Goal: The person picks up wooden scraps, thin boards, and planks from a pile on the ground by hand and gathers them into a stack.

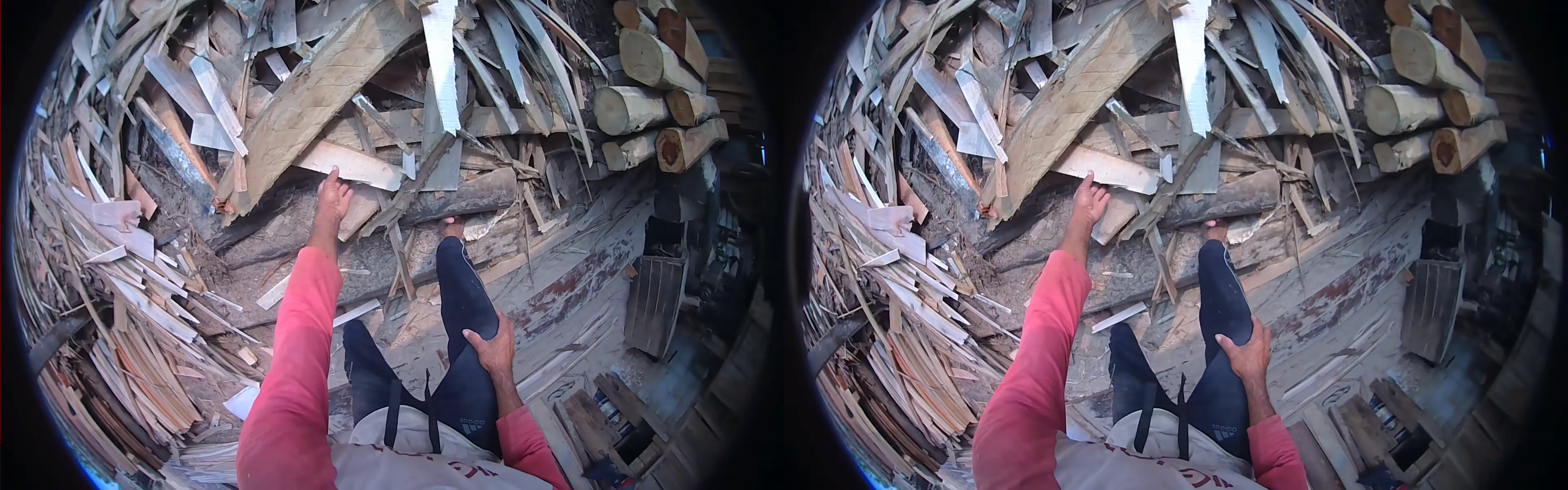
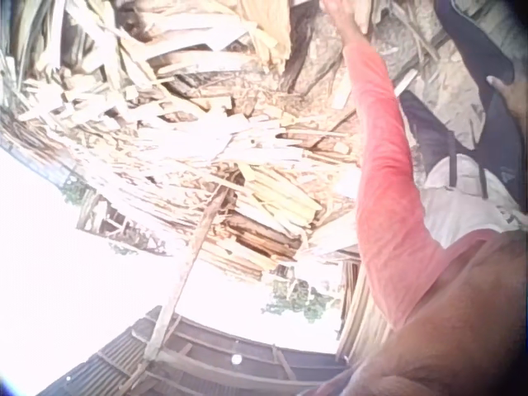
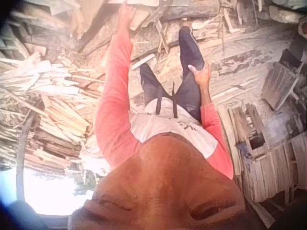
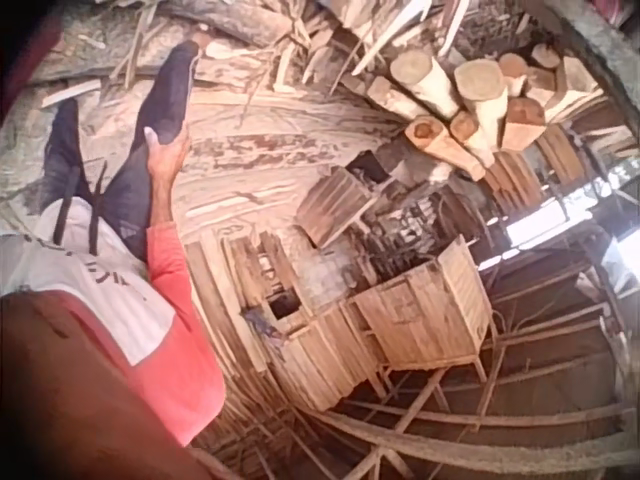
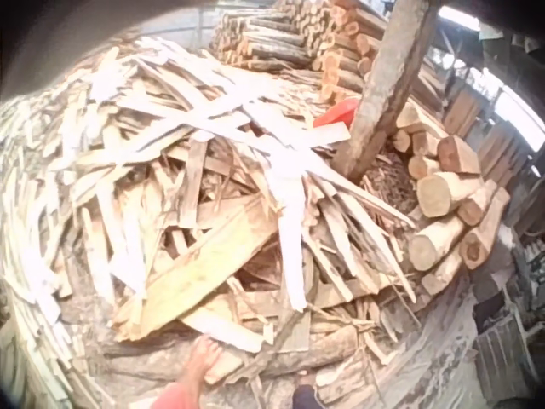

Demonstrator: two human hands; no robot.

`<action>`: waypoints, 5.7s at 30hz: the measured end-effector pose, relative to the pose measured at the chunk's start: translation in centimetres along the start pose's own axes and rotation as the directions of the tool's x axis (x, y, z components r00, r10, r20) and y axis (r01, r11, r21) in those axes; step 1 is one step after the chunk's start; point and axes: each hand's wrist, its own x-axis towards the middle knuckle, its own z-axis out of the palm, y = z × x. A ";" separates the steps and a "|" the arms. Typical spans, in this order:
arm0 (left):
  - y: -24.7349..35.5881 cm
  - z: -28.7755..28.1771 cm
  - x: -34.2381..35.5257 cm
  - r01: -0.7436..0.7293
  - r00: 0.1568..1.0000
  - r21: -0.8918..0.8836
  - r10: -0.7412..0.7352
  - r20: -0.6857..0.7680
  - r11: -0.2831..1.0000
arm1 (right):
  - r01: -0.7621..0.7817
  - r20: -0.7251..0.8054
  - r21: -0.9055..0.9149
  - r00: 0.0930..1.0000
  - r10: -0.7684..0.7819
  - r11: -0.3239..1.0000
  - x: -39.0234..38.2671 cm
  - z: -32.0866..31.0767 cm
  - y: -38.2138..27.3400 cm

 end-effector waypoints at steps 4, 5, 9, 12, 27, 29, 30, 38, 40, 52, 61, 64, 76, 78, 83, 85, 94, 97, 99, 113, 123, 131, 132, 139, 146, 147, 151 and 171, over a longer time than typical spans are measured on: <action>-0.7 5.6 -0.9 0.016 0.995 -0.231 0.007 0.097 0.973 | -0.006 0.009 0.037 1.000 0.005 0.999 0.3 -1.2 0.5; -1.8 6.1 -2.4 -0.042 0.992 -0.225 0.067 0.104 0.973 | -0.021 -0.022 0.020 1.000 0.022 1.000 0.3 -1.3 0.9; -3.9 -4.4 -9.1 -0.026 0.996 -0.022 0.027 0.087 0.999 | -0.016 -0.027 0.013 1.000 0.016 1.000 -0.4 -0.4 0.4; -5.7 -19.2 -16.8 -0.021 0.997 0.129 0.012 0.071 0.991 | 0.017 0.019 0.036 1.000 -0.018 0.999 -1.4 0.9 -1.5; 0.2 -44.5 -53.1 -0.094 0.465 0.826 0.758 -0.457 0.556 | 0.203 -0.049 -0.215 0.975 -0.218 0.955 -2.6 4.9 -3.3; 9.8 -45.9 -52.5 -0.163 0.273 0.890 0.886 -0.374 0.426 | 0.243 -0.037 -0.196 0.966 -0.254 0.950 -3.4 5.0 -3.9; 14.8 -44.8 -51.7 -0.269 0.149 0.865 0.906 -0.397 0.424 | 0.334 -0.093 -0.188 0.930 -0.355 0.924 -1.7 5.8 -2.6; 25.5 -30.1 -42.0 -0.431 0.358 0.893 0.933 0.035 0.132 | 0.271 -0.115 -0.182 0.949 -0.294 0.945 -5.0 5.0 -2.4; 21.7 -24.0 -39.0 -0.399 0.659 0.917 0.691 0.296 -0.011 | 0.192 -0.135 -0.174 0.967 -0.216 0.966 -4.7 3.9 -1.8; 16.0 -14.9 -16.5 -0.193 0.809 0.981 0.567 0.155 0.007 | 0.220 -0.039 -0.053 0.974 -0.222 0.974 -2.2 2.6 0.3; 17.4 -16.6 -8.6 0.047 0.398 0.973 0.889 -0.225 0.225 | 0.564 0.170 -0.062 0.819 -0.548 0.823 6.4 5.5 -8.9; 18.6 -14.8 -6.5 0.020 0.436 0.977 0.878 -0.198 0.211 | 0.517 0.363 0.327 0.704 -0.610 0.791 13.8 12.4 -14.7; 23.9 -14.3 -3.5 0.113 0.503 0.987 0.850 -0.158 0.117 | -0.136 0.348 0.894 0.812 -0.469 0.428 20.0 28.3 -38.6; 25.1 -14.5 -4.6 0.101 0.522 0.989 0.840 -0.146 0.109 | -0.079 0.298 0.907 0.814 -0.499 0.413 20.2 27.9 -40.1; 25.4 -13.7 -4.9 0.014 0.549 0.997 0.833 -0.067 0.071 | 0.238 -0.113 0.941 0.891 -0.440 0.239 26.1 21.7 -46.0; 25.9 -13.9 -5.3 0.036 0.608 0.996 0.789 -0.085 0.080 | 0.145 -0.088 0.968 0.960 -0.265 0.203 28.7 14.9 -48.6; 11.5 -9.2 -12.2 -0.424 0.664 0.899 0.713 0.226 0.111 | -0.059 0.278 0.907 0.828 -0.488 0.417 21.2 13.6 -25.9; 2.5 -11.1 -19.5 -0.090 0.981 0.826 -0.095 0.171 0.557 | -0.164 0.430 0.843 0.779 -0.457 0.513 13.1 14.2 -19.8; -3.8 -14.1 -23.4 -0.064 0.983 0.865 -0.116 0.140 0.498 | -0.172 0.597 0.686 0.689 -0.412 0.707 10.7 14.9 -15.0; -6.6 -27.6 -45.6 0.035 0.972 0.911 0.198 -0.127 0.410 | -0.219 0.571 0.798 0.571 -0.590 0.561 -8.9 12.7 -22.0; 9.7 -37.7 -47.0 -0.588 0.564 0.547 0.787 -0.250 0.595 | 0.447 0.318 0.829 0.119 -0.941 0.337 -28.5 13.5 -35.5; 25.6 -40.6 -42.3 -0.451 0.340 0.714 0.843 -0.417 0.536 | 0.636 0.567 0.357 0.435 -0.700 0.684 -17.8 16.0 -18.1; 23.0 -39.5 -40.8 -0.445 0.383 0.773 0.876 -0.293 0.453 | 0.559 0.584 0.294 0.537 -0.609 0.775 -15.7 15.4 -15.0; -2.8 -33.0 -32.5 -0.208 0.978 0.976 -0.021 0.210 0.071 | 0.073 0.467 0.397 0.842 -0.270 0.915 -6.0 12.8 -5.5; -14.3 -9.7 -28.6 -0.214 0.933 0.941 -0.232 0.277 0.262 | -0.004 0.289 0.647 0.927 -0.239 0.763 5.0 11.5 -5.0; -14.8 -8.1 -26.7 -0.200 0.940 0.922 -0.199 0.276 0.333 | -0.023 0.277 0.691 0.931 -0.236 0.723 6.4 11.8 -5.4; -15.2 -1.2 -17.5 -0.331 0.916 0.944 0.236 0.324 -0.008 | -0.126 0.275 0.740 0.953 -0.126 0.661 11.5 14.1 -4.2; -1.7 -2.9 -7.7 -0.316 0.715 0.870 0.508 0.481 -0.380 | -0.170 0.228 0.954 0.946 -0.230 0.248 12.9 9.6 -8.2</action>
